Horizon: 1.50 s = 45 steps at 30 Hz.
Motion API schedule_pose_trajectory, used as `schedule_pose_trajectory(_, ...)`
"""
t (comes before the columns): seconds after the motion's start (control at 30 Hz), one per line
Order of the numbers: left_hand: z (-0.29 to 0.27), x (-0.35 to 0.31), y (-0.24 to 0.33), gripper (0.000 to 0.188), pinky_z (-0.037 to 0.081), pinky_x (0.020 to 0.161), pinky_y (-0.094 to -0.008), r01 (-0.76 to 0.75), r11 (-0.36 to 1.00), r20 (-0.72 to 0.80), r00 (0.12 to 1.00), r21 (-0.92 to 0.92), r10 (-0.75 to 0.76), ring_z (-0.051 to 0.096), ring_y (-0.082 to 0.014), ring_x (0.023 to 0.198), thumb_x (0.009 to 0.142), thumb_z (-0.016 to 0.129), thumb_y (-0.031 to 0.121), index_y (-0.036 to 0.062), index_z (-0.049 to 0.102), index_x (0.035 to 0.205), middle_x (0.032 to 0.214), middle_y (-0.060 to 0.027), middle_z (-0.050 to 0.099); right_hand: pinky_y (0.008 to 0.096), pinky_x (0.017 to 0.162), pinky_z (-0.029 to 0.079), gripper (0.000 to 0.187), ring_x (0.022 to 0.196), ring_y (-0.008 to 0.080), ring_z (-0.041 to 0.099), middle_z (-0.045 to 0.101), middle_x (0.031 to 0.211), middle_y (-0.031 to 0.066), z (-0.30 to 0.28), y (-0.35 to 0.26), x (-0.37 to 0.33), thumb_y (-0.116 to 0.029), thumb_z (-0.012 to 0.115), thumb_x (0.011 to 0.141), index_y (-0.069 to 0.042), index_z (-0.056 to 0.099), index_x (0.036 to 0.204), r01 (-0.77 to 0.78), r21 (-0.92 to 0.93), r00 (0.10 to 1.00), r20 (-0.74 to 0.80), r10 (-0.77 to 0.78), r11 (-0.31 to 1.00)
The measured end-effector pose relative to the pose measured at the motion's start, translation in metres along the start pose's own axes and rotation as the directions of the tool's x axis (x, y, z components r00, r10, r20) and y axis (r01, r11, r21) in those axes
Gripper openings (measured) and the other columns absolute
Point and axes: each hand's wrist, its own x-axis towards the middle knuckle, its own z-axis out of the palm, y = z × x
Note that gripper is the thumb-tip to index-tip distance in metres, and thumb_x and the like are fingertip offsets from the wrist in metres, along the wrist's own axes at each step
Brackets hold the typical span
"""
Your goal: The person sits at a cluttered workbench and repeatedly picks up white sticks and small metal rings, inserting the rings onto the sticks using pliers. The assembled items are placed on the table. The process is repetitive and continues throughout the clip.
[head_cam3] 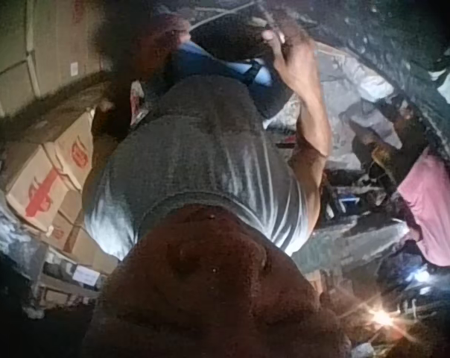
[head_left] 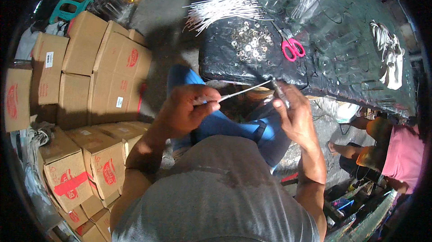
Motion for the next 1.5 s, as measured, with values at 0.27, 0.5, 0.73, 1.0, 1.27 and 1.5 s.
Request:
schedule_pose_trajectory(0.27, -0.071, 0.084, 0.009, 0.019, 0.053, 0.074, -0.0369, 0.021, 0.899, -0.255, 0.962, 0.438, 0.102, 0.070, -0.0265, 0.082, 0.089, 0.071, 0.019, 0.0025, 0.069, 0.097, 0.085, -0.0127, 0.071, 0.0434, 0.074, 0.049, 0.012, 0.084, 0.0423, 0.062, 0.061, 0.089, 0.0215, -0.028, -0.007, 0.029, -0.003, 0.067, 0.086, 0.004, 0.062, 0.095, -0.069, -0.130, 0.990, -0.130, 0.052, 0.989)
schedule_pose_trajectory(0.5, -0.078, 0.137, -0.006, 0.025, 0.049, 0.062, -0.0340, -0.038, 0.910, -0.374, 0.904, 0.412, 0.207, 0.062, -0.0181, 0.069, 0.095, 0.063, 0.027, 0.0045, 0.061, 0.106, 0.082, -0.0094, 0.065, 0.0478, 0.073, 0.052, 0.022, 0.086, 0.0401, 0.065, 0.063, 0.091, 0.0169, 0.003, -0.002, 0.061, -0.007, 0.073, 0.078, -0.002, 0.068, 0.099, 0.052, -0.280, 0.993, -0.089, -0.080, 0.959)
schedule_pose_trajectory(0.73, -0.038, 0.070, 0.021, 0.020, 0.030, 0.047, -0.0219, 0.262, 0.823, 0.127, 0.965, -0.504, -0.230, 0.041, -0.0044, 0.055, 0.102, 0.053, 0.027, 0.0088, 0.055, 0.096, 0.071, 0.0023, 0.047, 0.0507, 0.072, 0.052, 0.025, 0.085, 0.0415, 0.066, 0.061, 0.091, 0.0189, 0.014, 0.006, 0.065, -0.012, 0.064, 0.080, -0.002, 0.064, 0.103, 0.050, -0.419, 0.991, -0.089, -0.096, 0.906)
schedule_pose_trajectory(1.0, 0.010, 0.053, 0.015, 0.021, 0.034, 0.050, -0.0216, 0.338, 0.729, 0.266, 0.939, -0.595, -0.218, 0.039, -0.0045, 0.057, 0.106, 0.045, 0.026, 0.0068, 0.052, 0.100, 0.074, 0.0028, 0.047, 0.0332, 0.071, 0.050, 0.012, 0.080, 0.0273, 0.066, 0.068, 0.087, 0.0137, 0.010, -0.011, 0.053, 0.001, 0.066, 0.090, 0.000, 0.065, 0.102, -0.159, 0.222, 0.964, -0.176, 0.199, 0.962)
schedule_pose_trajectory(1.27, 0.039, 0.036, 0.013, 0.024, 0.044, 0.068, -0.0302, 0.044, 0.982, 0.179, 0.984, -0.186, -0.010, 0.051, -0.0131, 0.072, 0.107, 0.043, 0.023, 0.0021, 0.053, 0.098, 0.079, -0.0047, 0.053, 0.0258, 0.075, 0.049, 0.015, 0.082, 0.0085, 0.060, 0.068, 0.088, 0.0013, 0.014, -0.026, 0.025, -0.005, 0.069, 0.094, 0.000, 0.068, 0.108, -0.192, 0.686, 0.966, 0.005, 0.259, 0.702)
schedule_pose_trajectory(1.5, 0.035, 0.028, 0.008, 0.023, 0.047, 0.076, -0.0376, 0.013, 1.000, 0.250, 0.968, -0.010, -0.010, 0.060, -0.0308, 0.081, 0.105, 0.047, 0.020, -0.0009, 0.055, 0.105, 0.086, -0.0158, 0.060, 0.0257, 0.074, 0.048, 0.010, 0.079, 0.0073, 0.057, 0.066, 0.085, -0.0007, 0.015, -0.025, 0.023, -0.005, 0.071, 0.091, -0.001, 0.069, 0.099, -0.134, 0.530, 0.982, -0.040, 0.182, 0.837)
